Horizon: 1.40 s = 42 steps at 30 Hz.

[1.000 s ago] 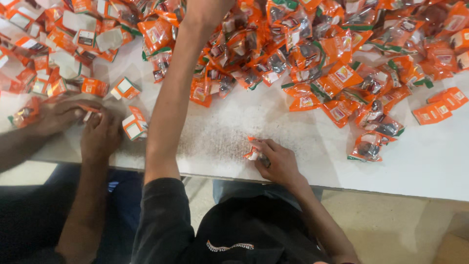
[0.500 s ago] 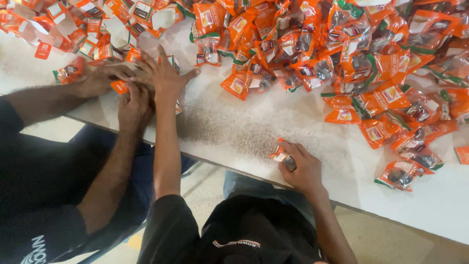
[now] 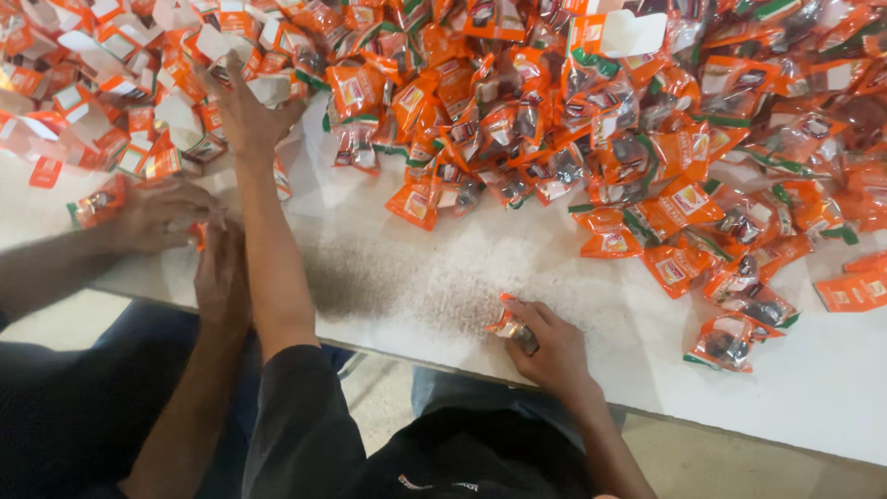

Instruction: The person picks small orange product boxes from a pile on the table, opens a small orange plastic pouch, inserts a box into it, and presses the pouch closed, placing the wrapped box back on the table. The person repeats this wrapping cycle one box at a time alongside other workers doing the same.

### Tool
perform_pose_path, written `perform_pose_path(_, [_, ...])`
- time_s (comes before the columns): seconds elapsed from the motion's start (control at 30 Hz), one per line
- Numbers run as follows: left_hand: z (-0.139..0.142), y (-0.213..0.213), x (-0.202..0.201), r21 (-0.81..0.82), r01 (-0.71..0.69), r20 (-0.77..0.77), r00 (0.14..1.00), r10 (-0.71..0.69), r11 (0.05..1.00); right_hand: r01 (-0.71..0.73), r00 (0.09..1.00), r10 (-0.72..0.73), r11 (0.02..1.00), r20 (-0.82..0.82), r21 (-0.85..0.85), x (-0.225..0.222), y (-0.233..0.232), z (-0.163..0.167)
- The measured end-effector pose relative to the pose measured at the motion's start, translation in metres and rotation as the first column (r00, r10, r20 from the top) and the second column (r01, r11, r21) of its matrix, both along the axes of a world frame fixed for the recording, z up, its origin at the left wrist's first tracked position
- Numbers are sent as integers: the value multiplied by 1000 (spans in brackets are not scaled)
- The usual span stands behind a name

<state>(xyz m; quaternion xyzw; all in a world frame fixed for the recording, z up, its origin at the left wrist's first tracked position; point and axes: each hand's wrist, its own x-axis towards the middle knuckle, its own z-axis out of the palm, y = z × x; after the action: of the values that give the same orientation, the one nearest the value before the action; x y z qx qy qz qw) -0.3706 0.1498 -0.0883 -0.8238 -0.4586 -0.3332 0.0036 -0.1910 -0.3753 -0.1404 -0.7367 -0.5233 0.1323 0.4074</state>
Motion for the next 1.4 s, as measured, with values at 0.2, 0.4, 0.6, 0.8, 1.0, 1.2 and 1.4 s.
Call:
perform_pose_path(0.2, [9, 15, 28, -172, -58, -70, 996, 47, 983, 8, 1000, -9, 999, -9, -46, 0, 4, -5])
perform_pose_path(0.4, [1, 9, 47, 3, 56, -313, 948, -52, 998, 5, 988, -31, 985, -150, -170, -3, 0, -5])
perform_pose_path(0.6, [10, -3, 31, 248, 123, -196, 978, -75, 961, -46, 999, 44, 997, 25, 56, 3, -14, -6])
perform_pose_path(0.8, [63, -51, 113, 332, 356, 269, 852, -449, 874, -56, 995, 49, 995, -87, -80, 7, -17, -9])
perform_pose_path(1.0, [89, -155, 284, 186, 714, 78, 674, -735, 675, -92, 989, 84, 994, -124, -54, 12, -19, -12])
perform_pose_path(1.2, [102, -239, 449, 25, 829, -155, 555, -818, 558, -85, 995, 82, 996, -56, -42, 14, -24, -13])
perform_pose_path(1.4, [97, -267, 490, -119, 894, -351, 368, -861, 431, -84, 991, 83, 996, -108, -6, 13, -31, -16])
